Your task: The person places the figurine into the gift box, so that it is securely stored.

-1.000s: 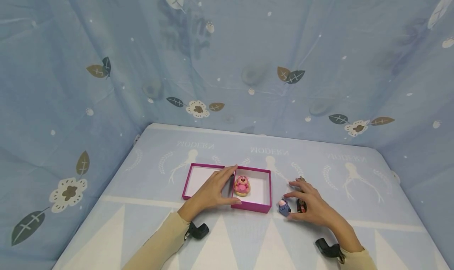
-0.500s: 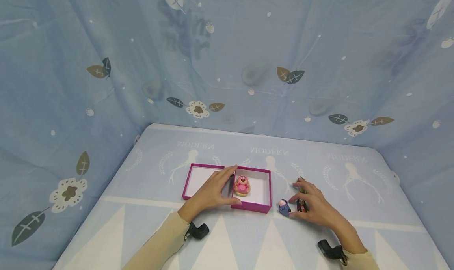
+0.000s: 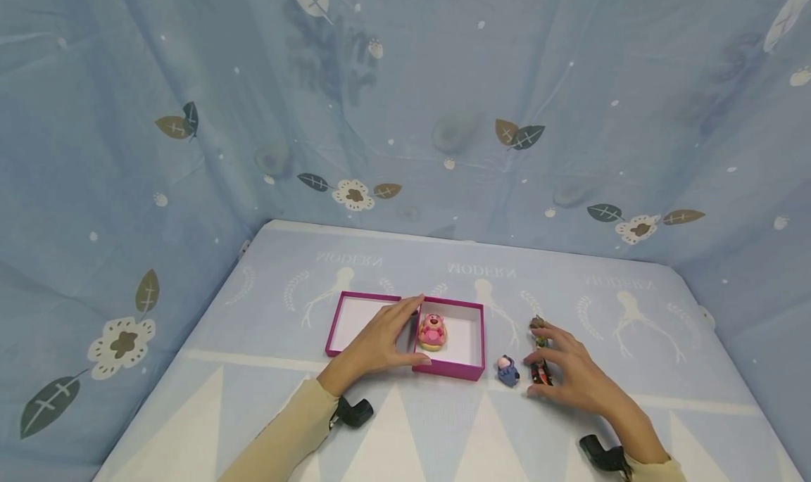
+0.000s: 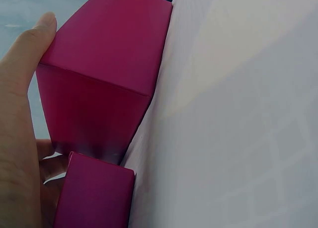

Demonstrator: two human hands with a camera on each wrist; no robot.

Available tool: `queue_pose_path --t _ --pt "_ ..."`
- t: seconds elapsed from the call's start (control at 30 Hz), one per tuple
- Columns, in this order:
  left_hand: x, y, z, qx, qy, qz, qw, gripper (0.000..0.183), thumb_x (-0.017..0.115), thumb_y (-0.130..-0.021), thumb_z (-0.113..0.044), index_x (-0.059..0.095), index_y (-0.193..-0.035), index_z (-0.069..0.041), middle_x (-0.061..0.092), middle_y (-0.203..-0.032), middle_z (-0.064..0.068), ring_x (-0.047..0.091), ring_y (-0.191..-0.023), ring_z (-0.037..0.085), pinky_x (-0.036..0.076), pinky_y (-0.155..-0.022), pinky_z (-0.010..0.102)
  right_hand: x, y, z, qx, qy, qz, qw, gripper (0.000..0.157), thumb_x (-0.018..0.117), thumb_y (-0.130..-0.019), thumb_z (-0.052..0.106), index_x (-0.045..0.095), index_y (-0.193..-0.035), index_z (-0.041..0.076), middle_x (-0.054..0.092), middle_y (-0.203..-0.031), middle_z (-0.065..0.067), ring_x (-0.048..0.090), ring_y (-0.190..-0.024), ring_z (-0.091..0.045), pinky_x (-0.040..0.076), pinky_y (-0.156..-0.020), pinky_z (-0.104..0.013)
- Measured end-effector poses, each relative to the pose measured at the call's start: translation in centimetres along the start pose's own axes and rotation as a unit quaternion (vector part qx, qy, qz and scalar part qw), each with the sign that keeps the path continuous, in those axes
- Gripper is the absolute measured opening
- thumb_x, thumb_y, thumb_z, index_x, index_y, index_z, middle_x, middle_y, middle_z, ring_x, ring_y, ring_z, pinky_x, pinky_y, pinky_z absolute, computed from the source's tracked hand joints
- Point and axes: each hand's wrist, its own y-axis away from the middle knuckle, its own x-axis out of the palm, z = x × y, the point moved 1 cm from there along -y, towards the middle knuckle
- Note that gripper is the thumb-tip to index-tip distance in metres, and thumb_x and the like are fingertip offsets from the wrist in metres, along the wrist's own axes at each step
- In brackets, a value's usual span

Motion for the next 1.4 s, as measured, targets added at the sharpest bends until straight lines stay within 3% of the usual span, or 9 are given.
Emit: queue_pose_path --t 0.33,0.67,0.9,1.4 --pt "0.0 -0.1 0.2 -0.001 -0.003 -0.005 1.0 0.108 0.067 -0.074 -0.073 0.024 -0.157 -0.017 0.034 -0.158 -0.001 0.039 -0.141 0.02 0.035 -0.115 0.045 0.5 -1.2 0.4 -0.036 0.007 -0.012 0.999 0.064 0.089 -0.066 0.041 0.067 -0.121 0.015 0.05 -0.138 -0.018 0.036 -0.133 -0.047 0.031 -0.096 -0.071" --pt "-0.1 -0.1 0.1 -0.004 -0.006 0.004 1.0 0.108 0.071 -0.074 -0.068 0.022 -0.157 -0.02 0.032 -0.159 -0.003 0.036 -0.143 0.017 0.032 -0.117 0.042 1.2 -2.1 1.1 -0.05 -0.013 0.011 0.999 0.046 0.087 -0.069 0.039 0.073 -0.11 0.025 0.053 -0.136 -0.018 0.036 -0.134 -0.048 0.026 -0.099 -0.072" --pt "-0.2 -0.1 -0.1 -0.006 0.0 0.004 1.0 0.108 0.068 -0.074 -0.071 0.021 -0.157 -0.02 0.031 -0.159 -0.003 0.035 -0.143 0.019 0.033 -0.116 0.045 1.2 -2.2 1.1 -0.038 -0.014 0.026 0.999 0.049 0.087 -0.069 0.04 0.073 -0.111 0.018 0.054 -0.136 -0.017 0.035 -0.135 -0.047 0.027 -0.101 -0.071" --pt "-0.1 0.1 -0.2 -0.001 0.006 -0.003 1.0 0.107 0.069 -0.074 -0.07 0.022 -0.157 -0.021 0.033 -0.159 -0.002 0.037 -0.142 0.021 0.034 -0.115 0.045 0.9 -2.5 1.3 -0.02 -0.048 0.031 0.998 0.044 0.088 -0.069 0.038 0.07 -0.105 0.022 0.059 -0.128 -0.01 0.038 -0.135 -0.043 0.028 -0.103 -0.072"
